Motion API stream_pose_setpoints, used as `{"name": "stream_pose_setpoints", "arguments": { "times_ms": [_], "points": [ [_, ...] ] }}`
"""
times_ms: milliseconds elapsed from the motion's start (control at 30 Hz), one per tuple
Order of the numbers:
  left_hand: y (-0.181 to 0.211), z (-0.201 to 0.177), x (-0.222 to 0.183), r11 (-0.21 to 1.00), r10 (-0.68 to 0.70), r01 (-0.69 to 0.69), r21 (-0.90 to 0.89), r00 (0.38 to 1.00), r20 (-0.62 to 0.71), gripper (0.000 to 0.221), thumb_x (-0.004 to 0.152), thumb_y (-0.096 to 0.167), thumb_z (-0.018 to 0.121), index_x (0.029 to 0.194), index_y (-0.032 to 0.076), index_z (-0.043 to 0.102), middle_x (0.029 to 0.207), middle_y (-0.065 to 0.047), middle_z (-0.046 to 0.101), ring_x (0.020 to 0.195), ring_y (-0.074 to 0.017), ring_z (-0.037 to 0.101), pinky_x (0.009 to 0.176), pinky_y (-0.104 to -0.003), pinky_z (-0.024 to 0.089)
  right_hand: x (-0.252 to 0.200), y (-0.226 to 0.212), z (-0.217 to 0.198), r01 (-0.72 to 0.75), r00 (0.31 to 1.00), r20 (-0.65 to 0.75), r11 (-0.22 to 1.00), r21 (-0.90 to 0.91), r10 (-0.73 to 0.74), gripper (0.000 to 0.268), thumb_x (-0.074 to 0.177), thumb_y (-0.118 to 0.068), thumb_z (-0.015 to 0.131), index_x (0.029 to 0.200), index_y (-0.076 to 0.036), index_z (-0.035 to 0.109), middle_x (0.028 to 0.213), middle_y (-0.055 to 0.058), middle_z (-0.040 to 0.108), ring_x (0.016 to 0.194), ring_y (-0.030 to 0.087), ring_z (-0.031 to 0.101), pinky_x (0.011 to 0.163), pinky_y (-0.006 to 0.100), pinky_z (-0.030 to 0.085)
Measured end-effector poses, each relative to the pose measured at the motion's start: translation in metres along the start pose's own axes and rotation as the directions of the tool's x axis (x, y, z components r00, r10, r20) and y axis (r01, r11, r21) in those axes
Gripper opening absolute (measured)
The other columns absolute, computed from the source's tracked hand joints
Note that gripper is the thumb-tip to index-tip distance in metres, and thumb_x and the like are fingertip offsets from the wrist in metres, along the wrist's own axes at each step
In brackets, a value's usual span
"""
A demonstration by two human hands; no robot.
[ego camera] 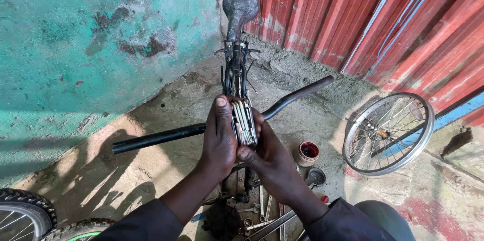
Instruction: The person holds a bicycle handlebar and attaches it to the stem of a bike frame using an allen key multi-tool to tighten the bolts.
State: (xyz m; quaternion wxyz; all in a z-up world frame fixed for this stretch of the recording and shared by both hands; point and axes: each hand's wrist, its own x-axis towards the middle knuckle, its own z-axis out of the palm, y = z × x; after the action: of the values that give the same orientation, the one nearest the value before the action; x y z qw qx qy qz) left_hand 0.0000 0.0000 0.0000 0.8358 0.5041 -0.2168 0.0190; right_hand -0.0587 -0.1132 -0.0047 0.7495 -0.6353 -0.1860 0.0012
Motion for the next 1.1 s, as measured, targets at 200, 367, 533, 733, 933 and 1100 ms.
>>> {"name": "stream_pose_setpoints", "arguments": {
  "times_ms": [200, 367, 533, 733, 933, 1100],
  "points": [
    [-0.01, -0.007, 0.001, 0.948, 0.074, -0.074, 0.311, 0.997, 0.013, 0.053, 0.104, 0.055, 0.036, 0.112, 0.01, 0.065, 0.112, -0.007, 0.07, 0.1, -0.0175, 0.067, 0.082, -0.034, 0.055, 0.004, 0.018, -0.006, 0.107, 0.977, -0.191, 0.992, 0.064, -0.093, 0.049, 0.094, -0.019, 0.068, 0.135, 0.002, 0.053, 0.113, 0.013, 0.069, 0.098, 0.018, 0.069, 0.075, 0.034, 0.065],
    [0.029, -0.013, 0.007, 0.83, -0.143, -0.031, 0.556, 0.953, 0.266, 0.049, 0.096, 0.047, 0.052, 0.136, 0.02, 0.058, 0.14, -0.012, 0.055, 0.127, -0.0245, 0.057, 0.094, -0.04, 0.056, 0.005, -0.003, -0.015, -0.047, 0.945, -0.326, 0.985, -0.169, -0.011, 0.034, 0.088, -0.007, 0.072, 0.119, 0.001, 0.06, 0.099, 0.012, 0.073, 0.087, 0.021, 0.071, 0.079, 0.033, 0.064],
    [0.04, -0.018, 0.012, 0.813, -0.217, -0.03, 0.582, 0.911, 0.351, 0.052, 0.095, 0.021, 0.066, 0.145, 0.021, 0.055, 0.161, -0.012, 0.05, 0.154, -0.0411, 0.037, 0.118, -0.058, 0.036, 0.01, -0.007, -0.021, 0.021, 0.955, -0.29, 0.988, -0.15, -0.065, 0.038, 0.086, -0.014, 0.076, 0.117, 0.002, 0.062, 0.103, 0.013, 0.075, 0.097, 0.021, 0.074, 0.086, 0.033, 0.064],
    [0.02, -0.022, 0.019, 0.875, 0.036, -0.214, 0.434, 0.923, 0.383, 0.044, 0.094, 0.007, 0.072, 0.136, -0.003, 0.064, 0.104, -0.022, 0.069, 0.097, -0.0313, 0.071, 0.086, -0.045, 0.062, 0.014, 0.002, -0.024, 0.085, 0.953, -0.255, 0.956, -0.282, -0.16, 0.034, 0.088, -0.009, 0.078, 0.113, 0.009, 0.063, 0.079, 0.018, 0.073, 0.066, 0.019, 0.072, 0.058, 0.028, 0.061],
    [0.017, -0.019, 0.018, 0.866, 0.033, -0.199, 0.458, 0.938, 0.345, 0.036, 0.095, 0.004, 0.07, 0.131, -0.003, 0.068, 0.099, -0.023, 0.072, 0.092, -0.0309, 0.073, 0.078, -0.042, 0.065, 0.014, 0.012, -0.035, 0.081, 0.947, -0.288, 0.975, -0.207, -0.14, 0.028, 0.087, -0.004, 0.076, 0.108, 0.009, 0.062, 0.076, 0.015, 0.069, 0.063, 0.017, 0.069, 0.053, 0.024, 0.057],
    [0.003, -0.03, 0.016, 0.954, -0.077, 0.017, 0.298, 0.979, 0.19, 0.034, 0.1, 0.009, 0.064, 0.129, -0.008, 0.066, 0.097, -0.021, 0.072, 0.082, -0.0223, 0.071, 0.076, -0.037, 0.067, 0.015, -0.003, -0.033, 0.08, 0.981, -0.175, 0.996, -0.038, -0.086, 0.061, 0.076, 0.004, 0.084, 0.129, 0.011, 0.055, 0.1, 0.017, 0.072, 0.085, 0.018, 0.07, 0.075, 0.028, 0.062]
  ]
}}
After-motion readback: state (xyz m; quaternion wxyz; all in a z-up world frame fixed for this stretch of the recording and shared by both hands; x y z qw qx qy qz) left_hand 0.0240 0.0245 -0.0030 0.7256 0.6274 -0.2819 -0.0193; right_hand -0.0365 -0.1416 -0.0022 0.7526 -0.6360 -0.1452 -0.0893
